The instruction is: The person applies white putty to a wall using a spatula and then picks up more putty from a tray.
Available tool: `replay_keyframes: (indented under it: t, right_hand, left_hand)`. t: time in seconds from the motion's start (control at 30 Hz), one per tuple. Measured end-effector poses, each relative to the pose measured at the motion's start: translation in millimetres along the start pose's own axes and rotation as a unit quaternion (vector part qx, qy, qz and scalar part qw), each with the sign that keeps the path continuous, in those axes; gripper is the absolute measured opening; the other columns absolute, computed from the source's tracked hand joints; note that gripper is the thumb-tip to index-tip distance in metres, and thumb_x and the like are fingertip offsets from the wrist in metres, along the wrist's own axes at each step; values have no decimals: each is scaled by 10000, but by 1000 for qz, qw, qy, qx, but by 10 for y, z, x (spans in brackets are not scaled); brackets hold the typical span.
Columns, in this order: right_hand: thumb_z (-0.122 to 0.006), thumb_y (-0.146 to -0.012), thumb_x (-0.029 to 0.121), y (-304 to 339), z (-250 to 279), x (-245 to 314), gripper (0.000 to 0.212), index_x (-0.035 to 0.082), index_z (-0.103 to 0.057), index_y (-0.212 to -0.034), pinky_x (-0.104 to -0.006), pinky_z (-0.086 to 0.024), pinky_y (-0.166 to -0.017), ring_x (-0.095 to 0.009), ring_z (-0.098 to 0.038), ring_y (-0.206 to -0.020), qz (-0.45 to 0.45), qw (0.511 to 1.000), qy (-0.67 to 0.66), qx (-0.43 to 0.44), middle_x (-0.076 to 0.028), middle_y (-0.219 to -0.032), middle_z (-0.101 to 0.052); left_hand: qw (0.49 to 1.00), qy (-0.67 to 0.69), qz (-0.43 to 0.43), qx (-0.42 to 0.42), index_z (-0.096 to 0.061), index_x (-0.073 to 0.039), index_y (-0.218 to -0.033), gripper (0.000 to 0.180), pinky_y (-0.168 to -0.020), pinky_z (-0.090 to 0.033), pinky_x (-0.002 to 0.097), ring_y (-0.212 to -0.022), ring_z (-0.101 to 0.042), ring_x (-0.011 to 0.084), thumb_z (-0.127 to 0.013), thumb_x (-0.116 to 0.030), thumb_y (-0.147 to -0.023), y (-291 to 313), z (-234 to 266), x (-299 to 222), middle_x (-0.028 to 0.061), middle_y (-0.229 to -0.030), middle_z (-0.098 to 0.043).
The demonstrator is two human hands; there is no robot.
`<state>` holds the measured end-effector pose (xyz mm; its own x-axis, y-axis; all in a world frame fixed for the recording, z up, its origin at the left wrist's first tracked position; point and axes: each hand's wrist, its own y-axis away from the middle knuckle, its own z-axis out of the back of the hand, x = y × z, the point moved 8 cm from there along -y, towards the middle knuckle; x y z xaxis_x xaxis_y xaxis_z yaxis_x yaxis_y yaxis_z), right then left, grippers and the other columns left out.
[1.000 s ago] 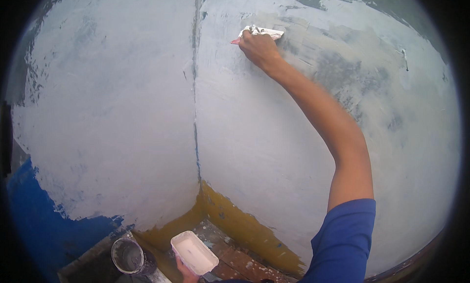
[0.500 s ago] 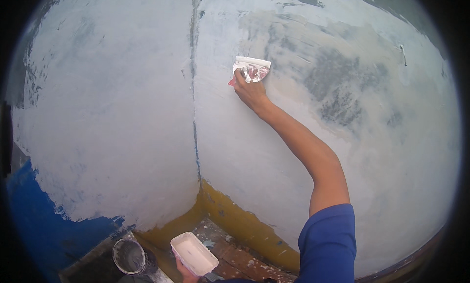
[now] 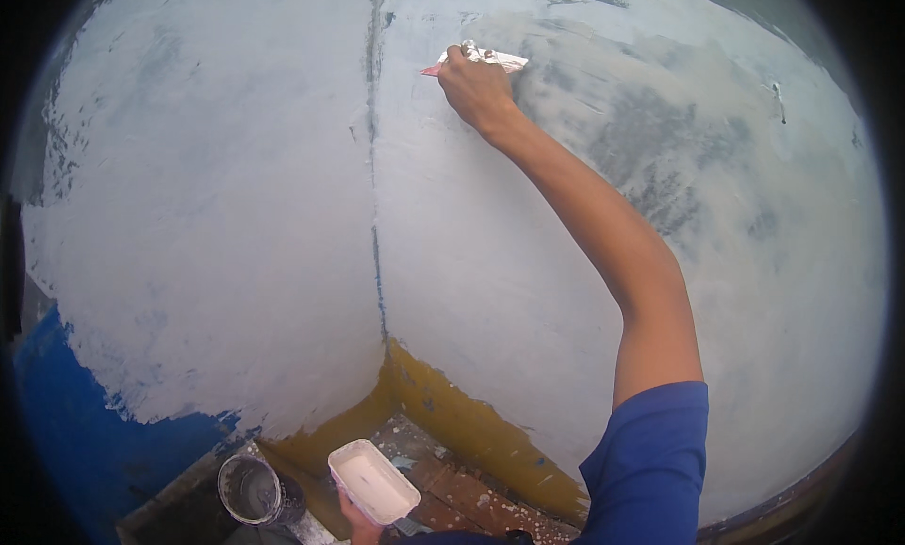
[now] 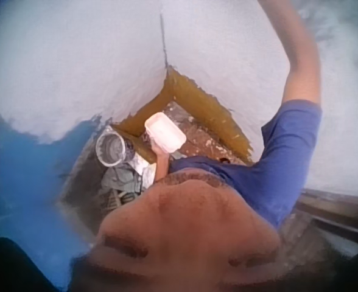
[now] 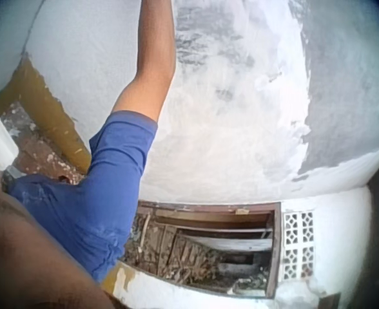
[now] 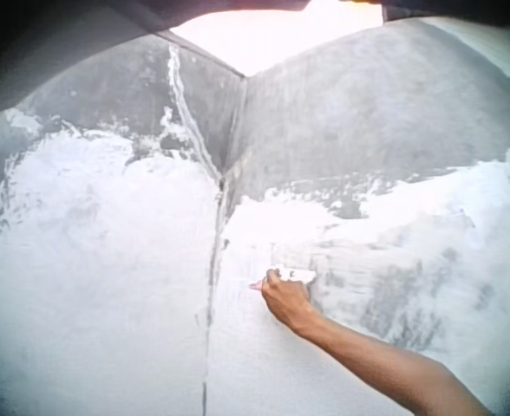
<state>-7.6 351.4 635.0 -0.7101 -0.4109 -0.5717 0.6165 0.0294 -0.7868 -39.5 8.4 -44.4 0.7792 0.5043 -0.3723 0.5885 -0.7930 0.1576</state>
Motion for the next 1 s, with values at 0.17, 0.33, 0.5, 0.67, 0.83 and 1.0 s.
replay_keyframes:
  t: [0.17, 0.33, 0.5, 0.67, 0.83, 1.0]
  right_hand:
    - [-658, -740, 65, 685, -448, 488, 157, -21, -737, -846, -337, -554, -491, -254, -695, -689, 62, 996, 67, 6, -167, -1061, -643]
    - [-642, -759, 50, 1364, -753, 1062, 136, -38, -710, -836, -349, -561, -535, -260, -683, -773, 94, 985, -60, 130, -158, -980, -628]
    - [-581, -765, -17, 386, 239, 309, 115, -2, -662, -845, -390, -583, -708, -270, -641, -958, -1, 997, -66, 50, -118, -931, -618]
    - [-573, -805, -31, -312, 785, -884, 161, -31, -690, -916, -395, -607, -697, -301, -689, -941, -40, 995, 90, -1, -129, -1020, -669]
    - [-539, -841, -14, 195, 305, -696, 155, -55, -661, -927, -410, -605, -701, -305, -693, -886, -4, 995, 59, 75, -147, -982, -634]
    - [-551, -799, -36, 853, 52, 20, 135, -48, -656, -883, -409, -582, -767, -305, -618, -1017, 39, 977, -43, 205, -144, -952, -620]
  left_hand:
    - [1000, -5, -19, -16, -413, -142, -1431, 572, -1000, -472, 517, -1185, -560, 337, -353, -502, -991, 17, -269, 3, 118, -1343, -538]
    - [1000, -24, -4, -7, -407, -121, -1452, 626, -1040, -436, 509, -1232, -530, 357, -349, -525, -977, 5, -120, 71, 123, -1403, -506]
    - [1000, 19, 1, -4, -429, -145, -1426, 602, -993, -471, 529, -1191, -555, 340, -356, -538, -976, -71, 12, 28, 109, -1357, -529]
    - [1000, 0, 8, -3, -428, -145, -1429, 614, -1002, -463, 536, -1194, -555, 341, -348, -549, -972, -90, -80, 66, 109, -1360, -530]
    - [1000, 18, 1, -10, -425, -143, -1432, 618, -1008, -461, 531, -1199, -554, 342, -345, -551, -975, -114, -173, 139, 107, -1361, -533]
    - [999, 11, 33, -6, -420, -146, -1433, 610, -1005, -464, 527, -1201, -553, 343, -346, -546, -978, -123, -86, 235, 109, -1361, -532]
